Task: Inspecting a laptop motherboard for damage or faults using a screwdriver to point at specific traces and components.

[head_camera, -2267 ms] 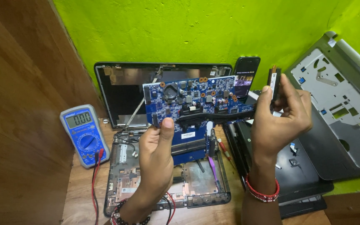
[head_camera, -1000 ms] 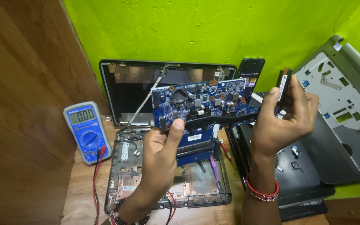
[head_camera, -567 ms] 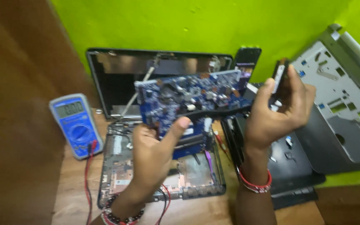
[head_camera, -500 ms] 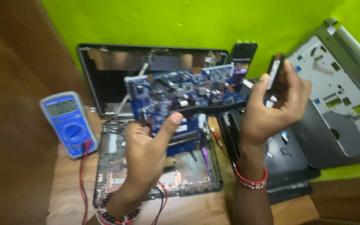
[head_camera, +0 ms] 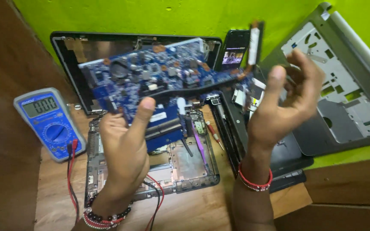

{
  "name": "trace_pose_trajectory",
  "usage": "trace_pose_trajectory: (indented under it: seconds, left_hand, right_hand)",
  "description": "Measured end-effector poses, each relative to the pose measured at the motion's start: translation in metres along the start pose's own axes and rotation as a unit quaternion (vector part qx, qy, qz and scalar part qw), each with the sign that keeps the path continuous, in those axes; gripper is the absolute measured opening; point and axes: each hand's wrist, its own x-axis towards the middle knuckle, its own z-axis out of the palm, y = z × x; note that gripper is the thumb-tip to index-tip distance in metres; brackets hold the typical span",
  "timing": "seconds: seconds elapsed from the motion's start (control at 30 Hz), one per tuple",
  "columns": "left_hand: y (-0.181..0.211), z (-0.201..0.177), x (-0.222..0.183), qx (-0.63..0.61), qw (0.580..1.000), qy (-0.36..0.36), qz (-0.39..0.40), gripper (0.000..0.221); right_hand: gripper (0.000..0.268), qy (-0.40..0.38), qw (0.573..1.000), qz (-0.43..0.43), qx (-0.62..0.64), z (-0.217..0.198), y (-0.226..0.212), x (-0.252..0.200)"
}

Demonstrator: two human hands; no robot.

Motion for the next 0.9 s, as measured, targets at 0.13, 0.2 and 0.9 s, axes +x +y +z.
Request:
trace_pose_trajectory:
  seconds: [0.13,0.2,0.9]
  left_hand:
    - [0.010,0.003,0.002,-0.012,0.998,0.068,-0.007,0.032]
    - [0.017,0.003,0.003,0.018,0.995,0.096,0.010,0.035]
    - [0.021,-0.013,0.012,0.104,0.983,0.071,0.135,0.043]
  right_hand:
    - [0.016,0.019,1.000,-0.019,0.002,-0.018,-0.016,0.001]
    - [0.008,-0.070,0.995,-0.007,-0.067,-0.022,-0.026,-0.003]
    - [0.020,-0.568,0.760,0.111,-0.294,-0.007,0.103,-0.151]
